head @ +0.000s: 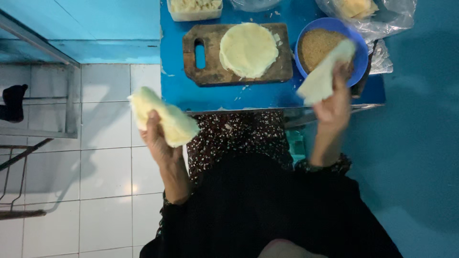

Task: The person shapes a pale dough mass into flat round discs on a wooden cutting board, pressing and folding pieces by hand. They use a knife to cut a disc into portions, stack dough pieces, and work beside a blue bowl of brown crumbs.

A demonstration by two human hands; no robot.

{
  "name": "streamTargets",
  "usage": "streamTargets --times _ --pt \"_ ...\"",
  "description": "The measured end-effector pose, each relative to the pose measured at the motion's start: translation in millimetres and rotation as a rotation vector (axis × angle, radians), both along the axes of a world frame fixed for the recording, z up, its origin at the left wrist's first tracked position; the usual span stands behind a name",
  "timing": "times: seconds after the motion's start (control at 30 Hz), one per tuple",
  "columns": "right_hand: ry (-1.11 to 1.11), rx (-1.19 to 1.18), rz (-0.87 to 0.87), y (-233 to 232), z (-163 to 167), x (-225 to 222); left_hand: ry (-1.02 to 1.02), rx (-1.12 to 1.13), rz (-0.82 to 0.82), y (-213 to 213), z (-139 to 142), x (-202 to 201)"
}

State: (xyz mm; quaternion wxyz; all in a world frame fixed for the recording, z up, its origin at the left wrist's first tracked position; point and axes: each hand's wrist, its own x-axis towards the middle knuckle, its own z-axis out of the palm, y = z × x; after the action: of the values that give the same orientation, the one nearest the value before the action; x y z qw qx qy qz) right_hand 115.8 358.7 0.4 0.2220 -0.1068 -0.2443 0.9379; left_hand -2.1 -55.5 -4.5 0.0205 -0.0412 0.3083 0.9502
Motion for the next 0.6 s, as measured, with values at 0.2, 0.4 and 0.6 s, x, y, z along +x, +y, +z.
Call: streamTargets --times 0.2,0.4,0.6 --pt "-0.239 1.247 -0.74 4 63 -89 -0.004 0.012 0.055 -4 -14 -3" --pt "-0.059 2.262 -0.236 -73 38 -120 -0.023 -0.042 0.032 7 -11 -2" --pt "-0.032 2.329 -0.462 -80 39 -103 -0.04 -0.069 0.019 6 -6 -4"
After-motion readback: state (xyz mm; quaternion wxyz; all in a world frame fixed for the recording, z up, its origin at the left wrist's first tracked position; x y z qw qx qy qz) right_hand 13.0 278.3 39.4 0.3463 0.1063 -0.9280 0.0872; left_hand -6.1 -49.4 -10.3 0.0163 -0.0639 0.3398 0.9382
